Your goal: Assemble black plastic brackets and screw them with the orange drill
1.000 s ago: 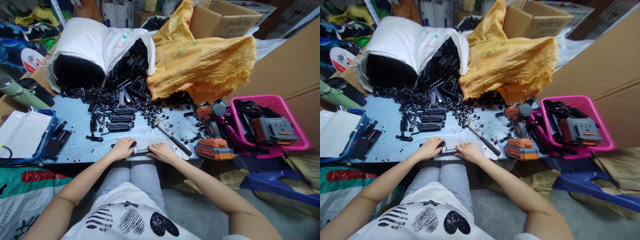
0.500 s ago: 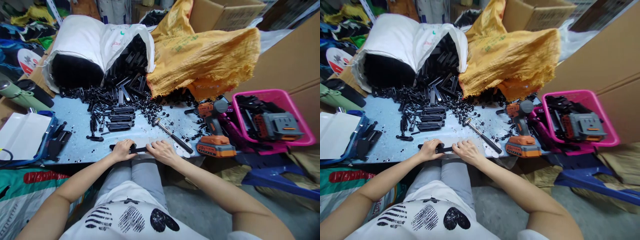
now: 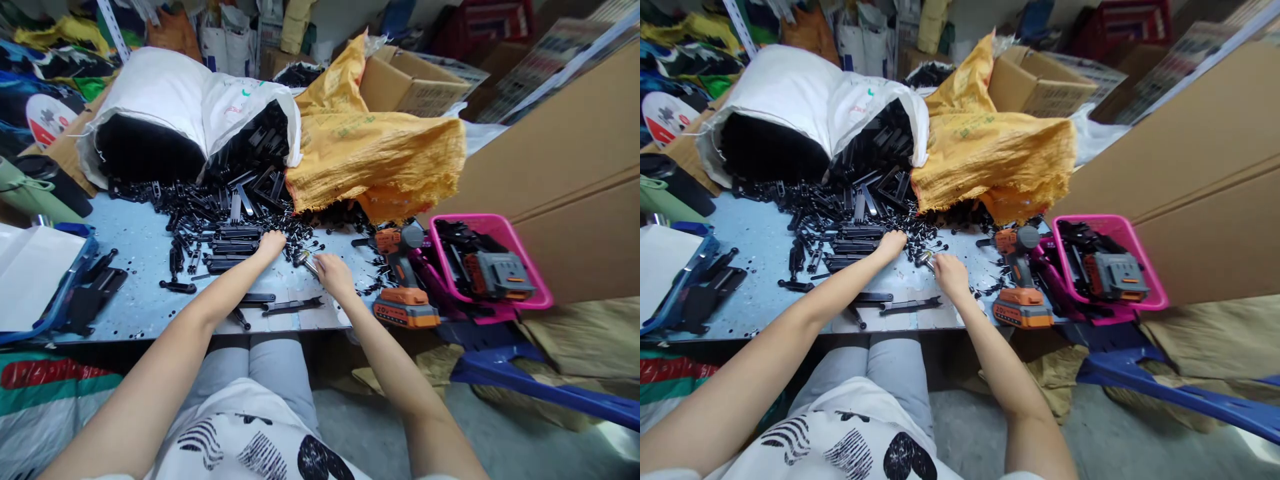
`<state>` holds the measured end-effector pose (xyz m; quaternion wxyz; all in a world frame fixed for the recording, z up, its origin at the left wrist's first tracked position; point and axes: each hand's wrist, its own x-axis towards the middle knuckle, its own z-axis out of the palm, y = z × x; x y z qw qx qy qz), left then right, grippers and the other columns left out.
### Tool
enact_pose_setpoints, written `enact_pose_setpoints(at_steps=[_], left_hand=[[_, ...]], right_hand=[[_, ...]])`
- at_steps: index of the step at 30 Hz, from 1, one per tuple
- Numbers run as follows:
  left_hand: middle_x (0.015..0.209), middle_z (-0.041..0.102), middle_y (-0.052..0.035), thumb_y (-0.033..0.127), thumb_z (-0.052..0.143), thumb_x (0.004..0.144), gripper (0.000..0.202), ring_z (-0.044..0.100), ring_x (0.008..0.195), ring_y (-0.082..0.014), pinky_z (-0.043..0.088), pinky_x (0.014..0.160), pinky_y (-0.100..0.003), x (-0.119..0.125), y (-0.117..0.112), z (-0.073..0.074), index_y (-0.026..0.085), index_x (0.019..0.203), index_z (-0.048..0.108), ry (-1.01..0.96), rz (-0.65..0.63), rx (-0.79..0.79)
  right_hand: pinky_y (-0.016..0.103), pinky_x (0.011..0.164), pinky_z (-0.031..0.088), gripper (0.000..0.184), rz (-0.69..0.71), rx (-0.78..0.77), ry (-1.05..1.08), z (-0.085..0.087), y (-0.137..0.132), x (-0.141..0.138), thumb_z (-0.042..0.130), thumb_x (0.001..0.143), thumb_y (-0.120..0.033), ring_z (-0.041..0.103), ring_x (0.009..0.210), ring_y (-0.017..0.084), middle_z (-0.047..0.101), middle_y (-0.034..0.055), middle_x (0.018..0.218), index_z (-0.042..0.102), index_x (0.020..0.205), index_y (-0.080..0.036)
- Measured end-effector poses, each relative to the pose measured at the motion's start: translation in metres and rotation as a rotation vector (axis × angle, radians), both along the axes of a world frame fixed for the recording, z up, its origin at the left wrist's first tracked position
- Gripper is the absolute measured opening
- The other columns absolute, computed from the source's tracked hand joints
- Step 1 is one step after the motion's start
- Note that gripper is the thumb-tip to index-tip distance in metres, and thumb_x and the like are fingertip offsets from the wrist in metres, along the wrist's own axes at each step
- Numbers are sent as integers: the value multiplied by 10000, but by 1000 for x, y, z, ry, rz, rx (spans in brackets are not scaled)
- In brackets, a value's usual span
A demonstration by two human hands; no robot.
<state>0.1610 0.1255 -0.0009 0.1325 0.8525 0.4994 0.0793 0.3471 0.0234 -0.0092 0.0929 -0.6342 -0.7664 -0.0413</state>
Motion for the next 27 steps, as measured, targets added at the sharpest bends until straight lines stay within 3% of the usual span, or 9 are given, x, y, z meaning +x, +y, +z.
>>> enact_pose_setpoints(at_steps=[2, 4, 7, 10, 12, 15, 18, 21, 27], left_hand=[[978, 604, -187, -21, 374, 825, 271, 580, 933, -243, 432, 821, -355, 5, 6, -1, 48, 957, 600, -14, 2, -11], [1015, 591, -173, -17, 380, 822, 275, 594, 902, -229, 445, 801, -332, -3, -1, 0, 63, 962, 602, -39, 14, 0], [1094, 552, -136, 39, 429, 822, 265, 594, 912, -199, 463, 809, -300, -41, -30, 4, 109, 1017, 594, -125, 43, 51], [1039, 565, -92, 92, 489, 797, 238, 596, 880, -156, 502, 780, -256, -98, -72, 5, 127, 1009, 593, -431, 141, 156], [985, 586, -62, 155, 508, 805, 196, 599, 744, -115, 533, 698, -238, -134, -104, -1, 141, 982, 592, -629, 266, 184], [976, 603, -60, 232, 533, 820, 186, 610, 721, -111, 560, 680, -253, -164, -142, -17, 147, 970, 603, -755, 362, 212], [989, 616, -80, 248, 528, 845, 181, 627, 825, -144, 574, 704, -278, -167, -162, -36, 149, 972, 610, -746, 364, 293], [996, 632, -90, 223, 499, 870, 176, 633, 900, -166, 572, 773, -314, -164, -167, -48, 158, 994, 605, -636, 306, 379], [1034, 643, -105, 133, 447, 889, 235, 632, 983, -175, 549, 864, -318, -167, -171, -49, 160, 1072, 591, -482, 48, 464]], right_hand=[[343, 776, 435, 369, -105, -13, -20, -5, 36, 17, 330, 909, -195, 565, 950, 248, 639, 135, 1094, 586, 1174, -163], [333, 800, 446, 408, -125, -86, -38, -14, 64, 32, 358, 860, -133, 573, 984, 241, 634, 126, 1140, 577, 1202, -166], [312, 782, 461, 379, -112, -185, -26, -25, 80, 41, 371, 842, -131, 607, 944, 229, 669, 109, 1076, 625, 1121, -174], [324, 796, 465, 350, -117, -167, 38, -25, 65, 37, 368, 864, -174, 619, 941, 234, 664, 115, 1083, 632, 1093, -161], [327, 802, 469, 318, -61, -148, 135, -18, 45, 26, 404, 873, -227, 623, 932, 232, 663, 108, 1081, 629, 1089, -167], [314, 748, 491, 263, 82, -185, 335, -2, 16, 0, 477, 867, -325, 633, 834, 207, 683, 82, 967, 645, 1013, -185], [305, 683, 516, 245, 160, -189, 523, 12, -3, -29, 515, 850, -378, 633, 773, 189, 678, 67, 869, 653, 920, -188], [303, 655, 541, 223, 196, -132, 675, 23, -15, -51, 541, 834, -380, 642, 752, 177, 671, 56, 845, 648, 895, -195], [290, 635, 561, 210, 226, -104, 818, 37, -36, -73, 584, 824, -397, 651, 691, 151, 673, 32, 813, 649, 893, -210]])
